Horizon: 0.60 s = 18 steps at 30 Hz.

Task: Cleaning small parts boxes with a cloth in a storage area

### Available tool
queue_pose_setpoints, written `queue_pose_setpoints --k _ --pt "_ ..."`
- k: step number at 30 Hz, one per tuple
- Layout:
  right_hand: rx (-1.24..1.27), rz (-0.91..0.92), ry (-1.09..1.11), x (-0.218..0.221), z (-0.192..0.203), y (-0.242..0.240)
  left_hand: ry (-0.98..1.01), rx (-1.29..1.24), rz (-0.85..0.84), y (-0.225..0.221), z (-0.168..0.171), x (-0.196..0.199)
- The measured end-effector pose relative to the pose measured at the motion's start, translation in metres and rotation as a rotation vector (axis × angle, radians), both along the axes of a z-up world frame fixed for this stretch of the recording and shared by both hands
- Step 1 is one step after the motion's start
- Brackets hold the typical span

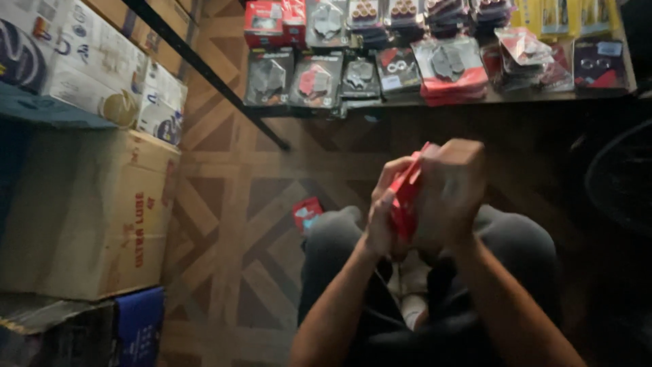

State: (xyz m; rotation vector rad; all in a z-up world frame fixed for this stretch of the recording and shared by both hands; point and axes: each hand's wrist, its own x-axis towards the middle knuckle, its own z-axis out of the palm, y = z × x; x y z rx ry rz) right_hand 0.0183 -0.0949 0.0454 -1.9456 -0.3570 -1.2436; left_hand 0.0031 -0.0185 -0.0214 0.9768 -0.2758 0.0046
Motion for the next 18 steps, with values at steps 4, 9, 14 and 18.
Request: queue_pose_setpoints --k 4,9,14,18 --pt "0.122 0.085 0.033 -0.004 -0.032 -0.015 0.033 -0.048 -0.027 -0.008 0.001 -0.002" --pt "-0.271 0.293 0.137 -0.011 -0.036 -0.039 0.137 -0.073 -0.077 -0.007 -0.016 0.005" --pt "0.116 0.188 0.288 0.041 -0.132 -0.084 0.049 0.078 0.005 0.028 0.024 0.004" --pt "0.204 0.316 0.405 0.003 -0.053 -0.089 0.223 -0.255 0.023 0.085 0.002 0.022"
